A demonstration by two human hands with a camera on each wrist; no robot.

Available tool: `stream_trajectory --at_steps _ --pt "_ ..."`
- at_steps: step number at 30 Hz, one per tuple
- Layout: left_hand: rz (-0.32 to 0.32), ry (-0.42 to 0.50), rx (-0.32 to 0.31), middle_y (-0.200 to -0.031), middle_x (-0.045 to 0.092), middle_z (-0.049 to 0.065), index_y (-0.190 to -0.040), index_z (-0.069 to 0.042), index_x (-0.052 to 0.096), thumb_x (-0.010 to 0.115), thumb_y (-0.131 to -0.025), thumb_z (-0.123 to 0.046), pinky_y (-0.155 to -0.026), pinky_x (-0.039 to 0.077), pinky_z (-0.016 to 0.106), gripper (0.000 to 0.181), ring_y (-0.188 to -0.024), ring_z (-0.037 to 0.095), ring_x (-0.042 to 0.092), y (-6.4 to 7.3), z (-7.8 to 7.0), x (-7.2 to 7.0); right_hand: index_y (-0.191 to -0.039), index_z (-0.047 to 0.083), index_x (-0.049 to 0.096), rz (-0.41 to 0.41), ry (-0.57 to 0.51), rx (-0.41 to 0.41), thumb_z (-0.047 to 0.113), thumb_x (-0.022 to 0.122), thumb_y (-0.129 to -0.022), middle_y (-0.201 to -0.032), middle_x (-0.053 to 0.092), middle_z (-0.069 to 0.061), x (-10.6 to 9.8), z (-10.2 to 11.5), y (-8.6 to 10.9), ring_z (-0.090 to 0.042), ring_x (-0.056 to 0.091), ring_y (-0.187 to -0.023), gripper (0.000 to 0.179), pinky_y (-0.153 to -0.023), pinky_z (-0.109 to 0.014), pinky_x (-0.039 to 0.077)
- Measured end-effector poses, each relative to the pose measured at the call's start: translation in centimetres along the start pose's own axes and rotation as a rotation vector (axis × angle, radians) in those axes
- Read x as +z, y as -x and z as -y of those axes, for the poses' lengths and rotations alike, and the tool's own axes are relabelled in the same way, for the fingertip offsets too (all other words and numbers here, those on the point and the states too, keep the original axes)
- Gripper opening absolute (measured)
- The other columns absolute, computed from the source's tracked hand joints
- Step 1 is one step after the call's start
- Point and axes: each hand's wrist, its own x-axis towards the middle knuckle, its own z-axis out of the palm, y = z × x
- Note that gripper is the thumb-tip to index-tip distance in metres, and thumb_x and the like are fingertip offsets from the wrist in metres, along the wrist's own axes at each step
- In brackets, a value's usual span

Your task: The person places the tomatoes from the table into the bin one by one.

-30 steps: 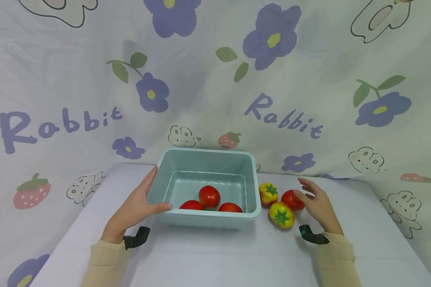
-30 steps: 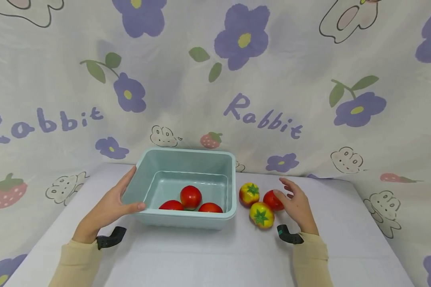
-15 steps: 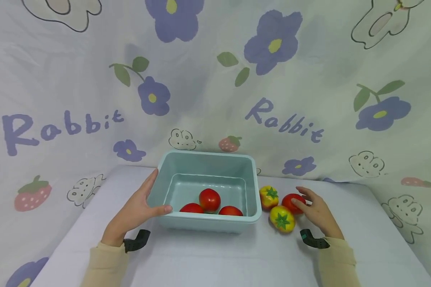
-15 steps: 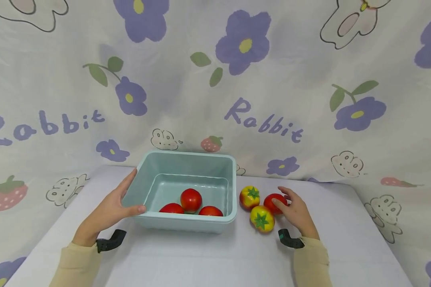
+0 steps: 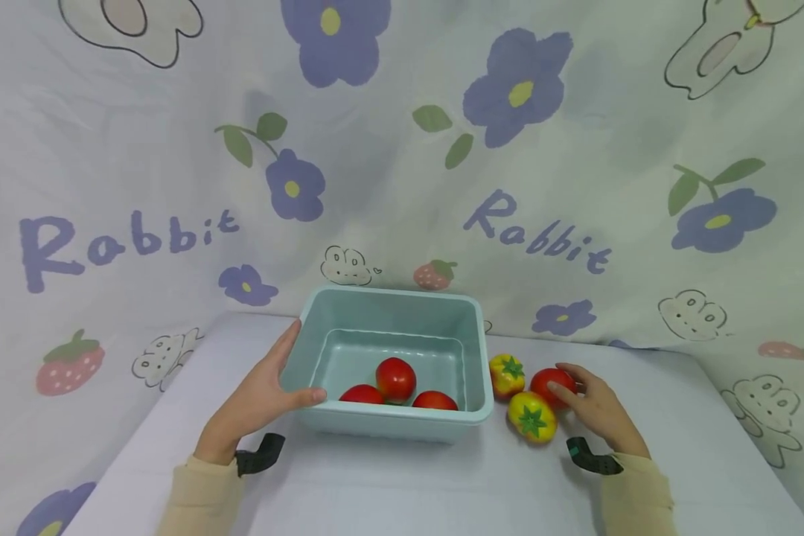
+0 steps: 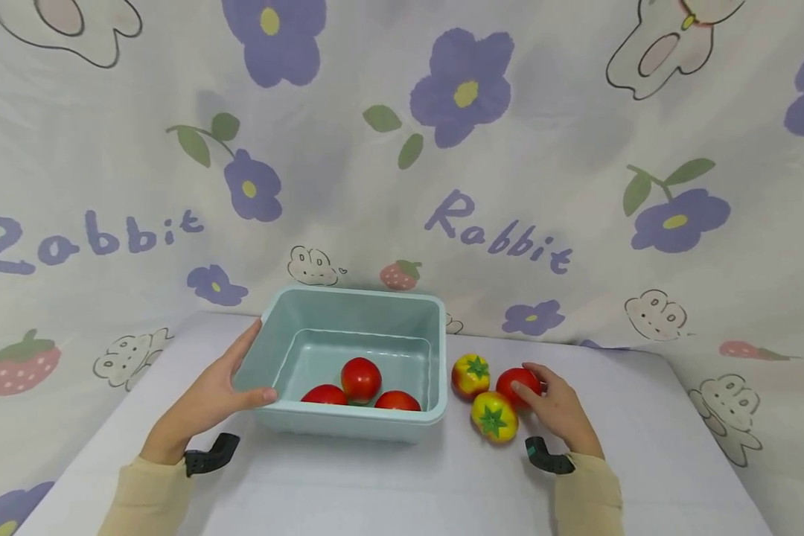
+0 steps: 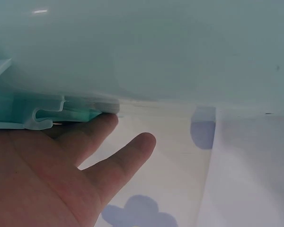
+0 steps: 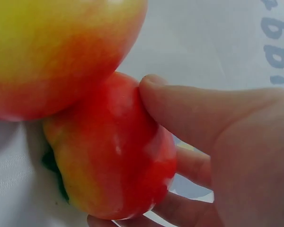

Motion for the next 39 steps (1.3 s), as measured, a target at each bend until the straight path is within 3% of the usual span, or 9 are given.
stream_trajectory --at_steps 11,18,28,35,38,39 --pt "0.001 0.003 -0.006 -0.168 0.005 0.013 -0.163 -0.011 0.003 0.083 -0.082 -0.03 -0.11 0.022 0.073 0.115 -0.151 0.044 0.012 0.2 0.3 0.4 -0.151 0.003 0.039 -0.099 0.008 -0.009 0.06 0.054 -0.097 -0.147 0.043 -0.032 -0.2 0.0 0.6 -0.05 0.043 -0.128 0.08 -0.099 -0.067 0.044" --pt "0.005 -0.001 0.001 -0.168 0.005 0.013 -0.163 -0.012 0.003 0.083 -0.081 -0.033 -0.11 0.023 0.073 0.116 -0.15 0.045 0.013 0.2 0.4 0.5 -0.153 0.004 0.037 -0.158 -0.014 -0.014 0.058 0.054 -0.098 -0.145 0.044 -0.032 -0.8 1.2 1.3 -0.05 0.042 -0.128 0.079 -0.098 -0.067 0.045" --pt "0.002 -0.014 0.017 -0.168 0.006 0.014 -0.163 -0.011 0.004 0.083 -0.081 -0.034 -0.11 0.024 0.072 0.116 -0.15 0.044 0.013 0.1 -0.1 0.3 -0.152 0.003 0.04 -0.295 -0.052 -0.107 0.048 0.059 -0.099 -0.142 0.048 -0.028 -0.8 3.7 1.8 -0.046 0.047 -0.127 0.071 -0.1 -0.06 0.047" --pt "0.005 -0.009 0.013 -0.168 0.006 0.013 -0.163 -0.011 0.004 0.084 -0.081 -0.033 -0.11 0.024 0.072 0.117 -0.151 0.044 0.013 -0.1 -0.3 0.1 -0.15 0.004 0.043 -0.345 -0.079 -0.173 0.041 0.062 -0.1 -0.14 0.052 -0.025 -0.6 5.6 2.3 -0.044 0.05 -0.125 0.065 -0.098 -0.057 0.048" --pt "0.005 -0.013 0.012 -0.168 0.006 0.013 -0.163 -0.012 0.004 0.084 -0.08 -0.033 -0.109 0.025 0.073 0.117 -0.15 0.044 0.014 -0.1 -0.4 0.0 -0.15 0.005 0.044 -0.362 -0.085 -0.19 0.041 0.062 -0.1 -0.14 0.053 -0.024 -0.4 6.3 2.6 -0.042 0.051 -0.125 0.065 -0.097 -0.052 0.05" --pt "0.006 -0.014 0.011 -0.168 0.005 0.013 -0.163 -0.012 0.004 0.084 -0.08 -0.033 -0.11 0.024 0.073 0.117 -0.15 0.044 0.013 0.0 -0.4 -0.1 -0.15 0.005 0.044 -0.366 -0.083 -0.196 0.041 0.062 -0.099 -0.14 0.053 -0.023 -0.3 6.5 2.6 -0.041 0.052 -0.124 0.064 -0.096 -0.046 0.052"
